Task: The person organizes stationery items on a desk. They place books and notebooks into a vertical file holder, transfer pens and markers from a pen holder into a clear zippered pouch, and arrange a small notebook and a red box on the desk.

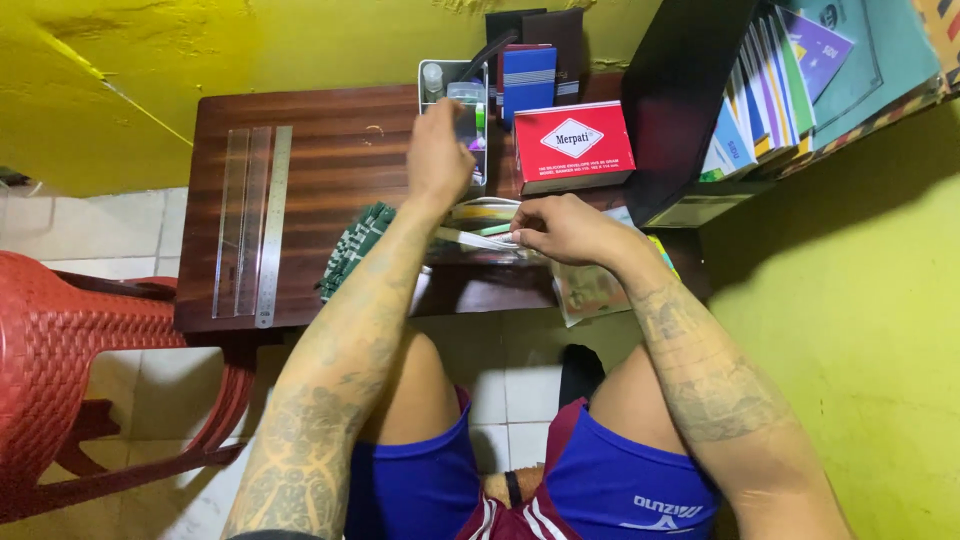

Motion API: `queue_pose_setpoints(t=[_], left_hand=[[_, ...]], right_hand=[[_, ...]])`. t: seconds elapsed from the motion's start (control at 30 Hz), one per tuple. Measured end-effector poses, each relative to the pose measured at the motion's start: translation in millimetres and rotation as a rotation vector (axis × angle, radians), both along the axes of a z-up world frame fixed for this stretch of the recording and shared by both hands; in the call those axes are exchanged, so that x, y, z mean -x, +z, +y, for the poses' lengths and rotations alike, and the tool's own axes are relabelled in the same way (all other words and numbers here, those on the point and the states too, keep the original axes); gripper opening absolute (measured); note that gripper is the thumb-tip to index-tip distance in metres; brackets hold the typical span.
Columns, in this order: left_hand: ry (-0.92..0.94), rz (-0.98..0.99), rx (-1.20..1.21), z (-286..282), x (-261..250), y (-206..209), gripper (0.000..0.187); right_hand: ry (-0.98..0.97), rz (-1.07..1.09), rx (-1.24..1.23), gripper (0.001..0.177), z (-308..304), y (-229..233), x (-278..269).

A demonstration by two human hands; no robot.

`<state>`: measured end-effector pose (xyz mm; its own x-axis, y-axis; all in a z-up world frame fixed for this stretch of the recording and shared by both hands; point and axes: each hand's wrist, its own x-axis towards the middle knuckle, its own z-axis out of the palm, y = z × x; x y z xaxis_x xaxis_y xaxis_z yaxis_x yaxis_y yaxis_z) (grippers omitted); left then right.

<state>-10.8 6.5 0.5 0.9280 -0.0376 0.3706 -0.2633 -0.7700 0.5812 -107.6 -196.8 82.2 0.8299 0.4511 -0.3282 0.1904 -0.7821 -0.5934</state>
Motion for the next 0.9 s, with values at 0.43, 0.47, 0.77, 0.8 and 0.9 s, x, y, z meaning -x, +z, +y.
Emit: queue_pose_setpoints(t=[0.43, 0.47, 0.77, 0.8, 0.9], left_hand=[[0.011, 0.267, -0.078, 67.9, 23.4, -0.2, 0.008], [-0.061, 0.298, -0.073, 68.9, 27.9, 3.9, 0.006], [-0.383, 0.453, -0.161, 77.7, 85.6, 64.5, 0.021], [-0.410, 0.422, -0.196, 83.7, 88.3, 66.0, 0.025], [-0.410, 0.498, -0.207, 94.8, 85.8, 60.0, 0.027]], right_hand=[[0.039, 0.040, 0.031, 0.022, 2.3, 18.2, 4.7], [0.053, 0.032, 0.045, 0.023, 1.2, 16.4, 2.7], [-0.006, 0.036, 0.079, 0.020, -17.4, 29.1, 10.1], [-0.021, 0.042, 0.079, 0.021, -18.1, 31.2, 10.5], [-0.020, 0.030, 0.094, 0.021, -23.8, 17.3, 2.2]])
